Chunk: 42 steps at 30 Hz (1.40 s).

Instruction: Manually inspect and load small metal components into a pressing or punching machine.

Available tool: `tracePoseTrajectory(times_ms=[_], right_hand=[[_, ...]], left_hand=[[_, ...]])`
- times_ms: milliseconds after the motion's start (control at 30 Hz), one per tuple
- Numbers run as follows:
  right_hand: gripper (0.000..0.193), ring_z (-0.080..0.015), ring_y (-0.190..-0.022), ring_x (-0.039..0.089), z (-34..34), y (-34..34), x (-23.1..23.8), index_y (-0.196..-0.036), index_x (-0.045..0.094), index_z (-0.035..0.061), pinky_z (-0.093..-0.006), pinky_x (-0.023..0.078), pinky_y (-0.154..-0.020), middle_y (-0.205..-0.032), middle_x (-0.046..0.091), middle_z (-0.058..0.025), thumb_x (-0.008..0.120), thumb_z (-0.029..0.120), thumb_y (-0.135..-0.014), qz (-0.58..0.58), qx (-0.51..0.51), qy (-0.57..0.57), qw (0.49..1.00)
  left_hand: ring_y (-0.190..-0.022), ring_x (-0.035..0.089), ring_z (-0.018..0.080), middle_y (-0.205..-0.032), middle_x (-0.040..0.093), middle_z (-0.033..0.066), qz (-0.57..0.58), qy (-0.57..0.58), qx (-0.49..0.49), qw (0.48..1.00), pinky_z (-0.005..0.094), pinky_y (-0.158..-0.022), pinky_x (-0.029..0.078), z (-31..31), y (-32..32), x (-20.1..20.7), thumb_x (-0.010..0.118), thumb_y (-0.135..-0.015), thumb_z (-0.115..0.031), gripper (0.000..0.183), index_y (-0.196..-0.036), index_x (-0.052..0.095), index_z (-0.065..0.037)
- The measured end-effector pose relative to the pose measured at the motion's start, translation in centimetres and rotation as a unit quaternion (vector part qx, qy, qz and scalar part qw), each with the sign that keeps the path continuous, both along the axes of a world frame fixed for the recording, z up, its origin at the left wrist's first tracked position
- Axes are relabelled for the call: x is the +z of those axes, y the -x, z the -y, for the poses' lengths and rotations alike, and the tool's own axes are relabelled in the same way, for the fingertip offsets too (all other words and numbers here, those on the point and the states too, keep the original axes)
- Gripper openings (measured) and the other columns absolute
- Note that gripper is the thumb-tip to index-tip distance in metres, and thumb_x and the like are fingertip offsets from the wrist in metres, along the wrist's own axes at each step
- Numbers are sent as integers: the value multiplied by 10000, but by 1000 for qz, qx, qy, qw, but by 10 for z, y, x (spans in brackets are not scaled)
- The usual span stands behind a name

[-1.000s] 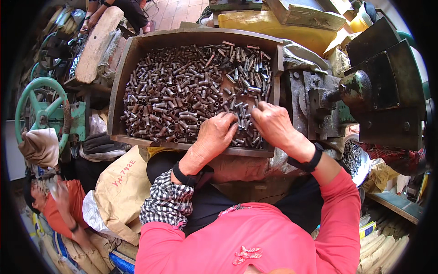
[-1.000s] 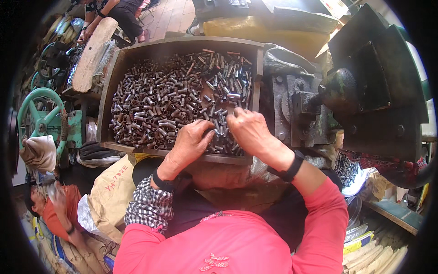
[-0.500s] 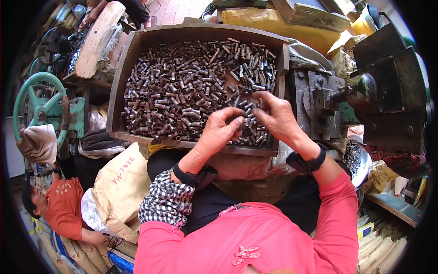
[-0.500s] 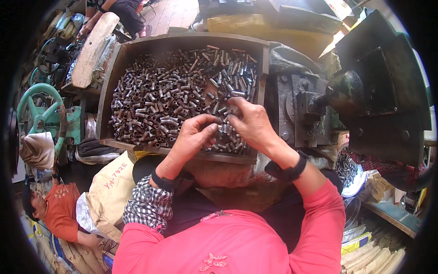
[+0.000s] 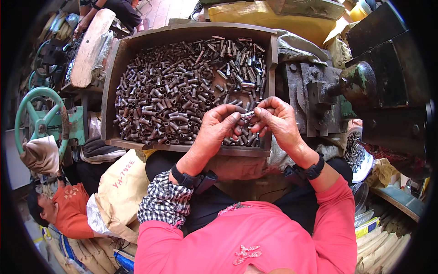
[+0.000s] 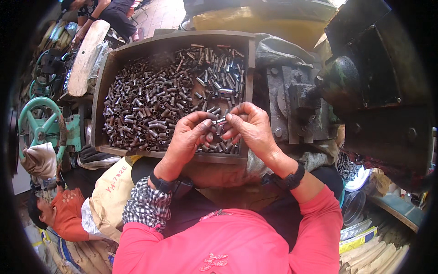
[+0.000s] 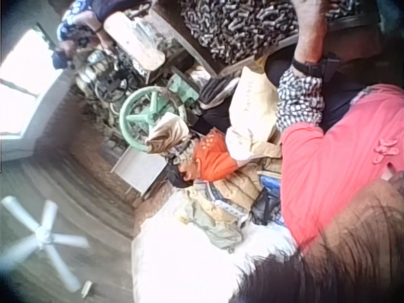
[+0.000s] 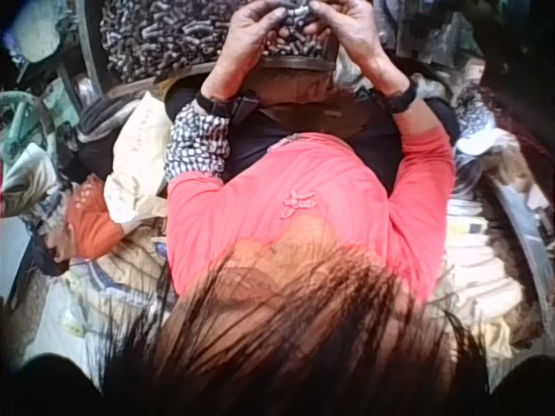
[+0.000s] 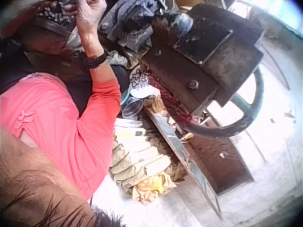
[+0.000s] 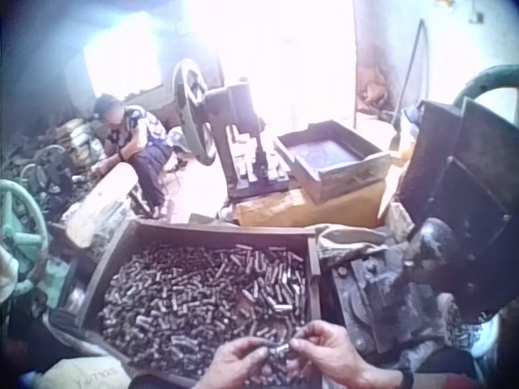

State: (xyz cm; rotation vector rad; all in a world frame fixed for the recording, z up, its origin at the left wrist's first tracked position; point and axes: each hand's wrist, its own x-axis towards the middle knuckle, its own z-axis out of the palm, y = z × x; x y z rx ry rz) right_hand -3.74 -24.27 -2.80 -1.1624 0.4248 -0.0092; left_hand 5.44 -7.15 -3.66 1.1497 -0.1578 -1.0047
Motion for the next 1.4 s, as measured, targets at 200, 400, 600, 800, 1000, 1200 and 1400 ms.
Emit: tracePoseTrajectory(times_ms=[200, 400, 600, 800, 1000, 1200, 1400], right_hand=[[173, -158, -612, 658, -8, 1, 0, -951, 506, -16, -217, 506, -458, -788, 649, -126, 573, 134, -897, -26, -23, -62, 997], [169, -151, -607, 651, -10, 5, 1, -940, 504, -7, -217, 505, -459, -786, 645, -123, 584, 132, -888, -34, -41, -114, 992], [157, -136, -594, 639, -11, 7, 3, -935, 513, 8, -214, 493, -455, -787, 645, -113, 602, 121, -871, -48, -32, -146, 988], [131, -96, -515, 588, 3, 5, 6, -914, 530, 18, -191, 452, -421, -752, 648, -113, 611, 107, -862, -36, 71, -232, 969], [127, -82, -440, 549, 4, 5, 4, -878, 535, 14, -182, 418, -375, -708, 645, -120, 637, 78, -836, -19, 188, -321, 928], [150, -118, -486, 584, 18, -24, 10, -886, 564, -10, -210, 452, -418, -717, 650, -107, 624, 121, -845, -49, 138, 34, 989], [118, -323, -743, 647, 17, -77, -8, -840, 595, -18, -375, 538, -635, -890, 591, -219, 584, 27, -732, 70, 162, 763, 622]], left_hand=[[-581, 566, 70, -786, 613, 39, 36, -21, 9, 999, 194, -484, 490, 2, 3, 1, 562, -911, -159, 205, -1034, 567, 5], [-505, 535, 62, -736, 605, 39, 64, -48, 21, 997, 192, -439, 463, 4, 8, 3, 561, -915, -180, 200, -993, 566, 4], [-495, 531, 54, -704, 601, 30, 55, -39, 18, 998, 183, -420, 428, 5, 13, 5, 563, -916, -178, 199, -986, 566, 8], [-557, 562, 51, -780, 644, 39, 30, -26, -87, 995, 176, -446, 442, 1, 5, 22, 597, -891, -139, 184, -1011, 569, -3], [-531, 537, 54, -827, 638, 69, 27, 33, -185, 982, 168, -445, 419, -4, 1, 28, 635, -834, -60, 309, -1088, 464, -21], [-529, 483, 12, -801, 627, 37, 157, 10, -103, 982, 154, -429, 364, -3, -11, 15, 563, -894, -100, 343, -1217, 471, -33], [-533, 522, 100, -836, 601, 105, -58, 47, 103, 992, 162, -387, 372, -16, -35, 12, 467, -869, -57, 258, -1127, 453, -41]])
